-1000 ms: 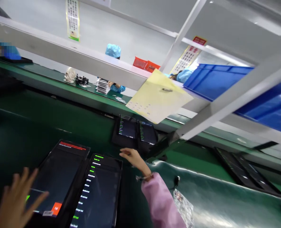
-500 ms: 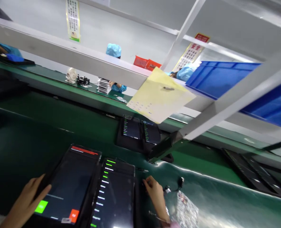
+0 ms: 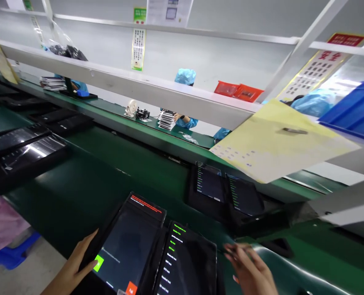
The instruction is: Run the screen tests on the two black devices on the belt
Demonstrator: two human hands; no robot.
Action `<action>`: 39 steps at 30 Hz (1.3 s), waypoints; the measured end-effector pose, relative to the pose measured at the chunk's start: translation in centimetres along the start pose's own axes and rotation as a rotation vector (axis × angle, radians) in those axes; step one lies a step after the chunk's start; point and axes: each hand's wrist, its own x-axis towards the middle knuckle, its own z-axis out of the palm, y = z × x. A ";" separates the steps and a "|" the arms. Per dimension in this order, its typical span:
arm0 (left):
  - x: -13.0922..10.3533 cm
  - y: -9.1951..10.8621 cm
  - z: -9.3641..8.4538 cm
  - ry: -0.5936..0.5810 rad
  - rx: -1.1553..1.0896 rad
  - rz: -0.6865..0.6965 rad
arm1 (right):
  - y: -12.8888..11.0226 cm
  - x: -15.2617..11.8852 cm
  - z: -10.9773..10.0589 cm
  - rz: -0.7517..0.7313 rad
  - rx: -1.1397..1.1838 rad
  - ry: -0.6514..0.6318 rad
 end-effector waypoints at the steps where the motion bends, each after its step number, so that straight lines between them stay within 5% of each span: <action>1: 0.0 0.1 0.1 0.005 0.031 0.033 | -2.3 0.7 2.6 0.046 0.118 -0.093; 4: -0.5 0.9 0.1 0.001 0.121 0.053 | -7.4 2.9 11.4 0.072 0.214 -0.372; 8: -1.5 2.2 -0.2 0.086 0.283 0.163 | -8.9 5.7 21.9 0.177 0.182 -0.587; 13: -1.6 2.7 -0.2 0.156 0.509 0.281 | -7.8 7.4 28.8 0.356 0.070 -0.753; 17: -1.4 3.0 0.0 0.135 0.581 0.242 | -7.6 7.7 30.1 0.403 0.020 -0.814; 29: -1.7 2.7 0.7 0.072 0.468 0.108 | -7.9 8.3 29.0 0.409 -0.116 -0.947; 36: -1.5 3.1 0.8 0.029 0.435 0.046 | -9.0 7.0 28.9 0.229 -0.238 -0.928; 39: -1.6 3.0 0.0 0.021 0.416 0.134 | -9.6 3.8 26.4 0.058 -0.261 -0.814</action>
